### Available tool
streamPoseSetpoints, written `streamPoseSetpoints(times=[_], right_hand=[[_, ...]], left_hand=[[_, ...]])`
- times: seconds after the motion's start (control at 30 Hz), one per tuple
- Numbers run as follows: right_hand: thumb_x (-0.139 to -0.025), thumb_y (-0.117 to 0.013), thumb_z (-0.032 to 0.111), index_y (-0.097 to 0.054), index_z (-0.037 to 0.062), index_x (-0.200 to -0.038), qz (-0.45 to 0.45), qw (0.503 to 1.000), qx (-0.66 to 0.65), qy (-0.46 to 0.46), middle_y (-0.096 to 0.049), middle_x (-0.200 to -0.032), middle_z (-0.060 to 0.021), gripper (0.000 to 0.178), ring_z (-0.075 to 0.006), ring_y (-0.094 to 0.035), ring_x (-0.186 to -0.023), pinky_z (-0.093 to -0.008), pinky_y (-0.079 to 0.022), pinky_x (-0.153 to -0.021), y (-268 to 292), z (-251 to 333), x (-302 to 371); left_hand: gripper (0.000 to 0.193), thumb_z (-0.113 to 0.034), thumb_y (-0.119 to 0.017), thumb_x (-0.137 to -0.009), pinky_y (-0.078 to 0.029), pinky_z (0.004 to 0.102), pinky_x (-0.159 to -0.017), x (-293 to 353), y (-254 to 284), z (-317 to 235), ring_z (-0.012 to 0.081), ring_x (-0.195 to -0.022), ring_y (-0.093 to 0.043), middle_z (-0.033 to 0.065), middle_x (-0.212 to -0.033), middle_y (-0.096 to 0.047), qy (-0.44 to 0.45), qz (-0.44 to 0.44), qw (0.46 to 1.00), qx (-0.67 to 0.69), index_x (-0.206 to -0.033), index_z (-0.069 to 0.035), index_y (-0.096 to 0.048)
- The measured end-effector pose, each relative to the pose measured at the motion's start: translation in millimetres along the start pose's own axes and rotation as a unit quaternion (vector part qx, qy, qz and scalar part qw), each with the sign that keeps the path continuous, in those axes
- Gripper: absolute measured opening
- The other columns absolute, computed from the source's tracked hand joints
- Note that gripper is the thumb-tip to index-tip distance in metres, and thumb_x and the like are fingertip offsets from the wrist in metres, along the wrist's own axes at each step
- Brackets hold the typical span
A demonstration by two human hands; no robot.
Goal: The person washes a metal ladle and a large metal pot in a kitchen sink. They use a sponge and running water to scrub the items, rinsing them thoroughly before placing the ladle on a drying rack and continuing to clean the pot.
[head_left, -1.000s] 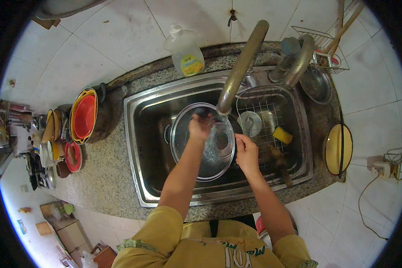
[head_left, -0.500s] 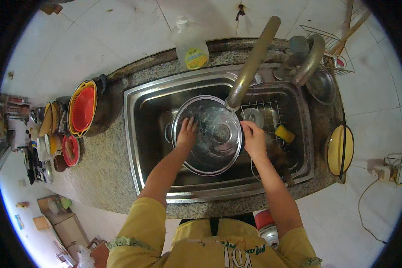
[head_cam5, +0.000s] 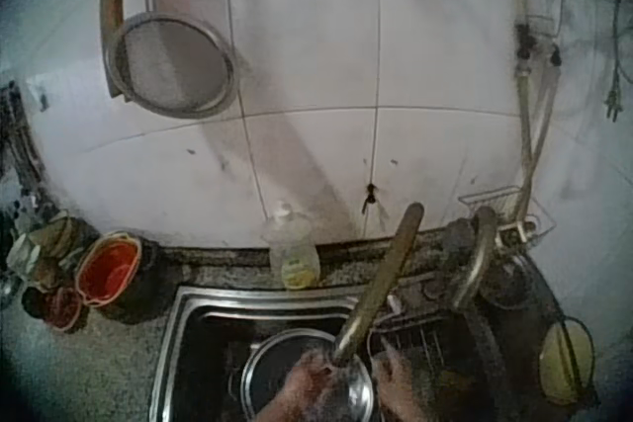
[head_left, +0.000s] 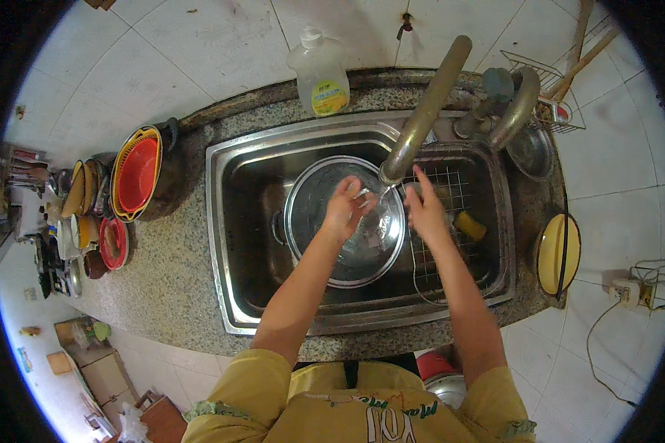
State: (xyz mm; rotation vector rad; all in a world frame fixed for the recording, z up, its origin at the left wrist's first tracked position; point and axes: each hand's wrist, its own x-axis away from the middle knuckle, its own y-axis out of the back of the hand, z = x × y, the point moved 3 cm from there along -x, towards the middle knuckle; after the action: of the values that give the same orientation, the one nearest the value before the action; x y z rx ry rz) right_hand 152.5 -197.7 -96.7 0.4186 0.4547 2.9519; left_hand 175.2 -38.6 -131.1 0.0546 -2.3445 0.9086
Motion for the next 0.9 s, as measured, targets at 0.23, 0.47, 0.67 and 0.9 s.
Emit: streamPoseSetpoints(times=[0.23,0.47,0.67,0.9], right_hand=[[-0.087,-0.045,0.013,-0.021,0.0266,-0.134,0.103,0.984,-0.131,-0.060,-0.045,-0.090,-0.0053,0.054,-0.0095,-0.043,-0.053,-0.0238,-0.039,-0.045,7,1,-42],[-0.086,-0.046,0.006,-0.013,0.0221,-0.136,0.156,0.964,-0.215,-0.019,-0.043,-0.099,-0.0085,0.062,-0.0102,-0.042,-0.054,-0.0239,-0.039,-0.047,7,8,-30],[-0.084,-0.049,0.007,-0.023,0.0127,-0.133,0.100,0.970,-0.218,-0.045,-0.048,-0.088,-0.0083,0.055,-0.0105,-0.045,-0.049,-0.0238,-0.036,-0.040,-10,20,-20],[-0.082,-0.055,0.019,-0.057,0.0026,-0.092,0.046,0.964,-0.163,-0.205,-0.045,-0.055,0.0011,0.020,-0.0062,-0.039,-0.039,-0.0221,-0.027,-0.033,-29,15,34]], left_hand=[[0.039,-0.030,-0.048,-0.084,-0.039,0.0346,-0.084,29,4,63,0.0284,-0.098,-0.052,0.0176,-0.107,-0.054,0.009,0.118,0.817,-0.564,-0.111,-0.002,-0.049],[0.038,-0.028,-0.054,-0.079,-0.036,0.0394,-0.090,24,99,45,0.0342,-0.106,-0.047,0.0146,-0.115,-0.049,0.140,0.181,0.493,-0.839,-0.111,-0.008,-0.050],[0.050,-0.031,-0.055,-0.076,-0.006,0.0386,-0.105,-11,141,23,0.0272,-0.128,-0.016,0.0100,-0.131,-0.035,-0.104,0.080,0.162,-0.978,-0.120,-0.011,-0.044],[0.040,-0.025,-0.053,-0.079,-0.043,0.0378,-0.081,11,70,85,0.0210,-0.105,-0.047,0.0088,-0.113,-0.050,0.176,0.215,0.702,-0.655,-0.114,-0.006,-0.050]])
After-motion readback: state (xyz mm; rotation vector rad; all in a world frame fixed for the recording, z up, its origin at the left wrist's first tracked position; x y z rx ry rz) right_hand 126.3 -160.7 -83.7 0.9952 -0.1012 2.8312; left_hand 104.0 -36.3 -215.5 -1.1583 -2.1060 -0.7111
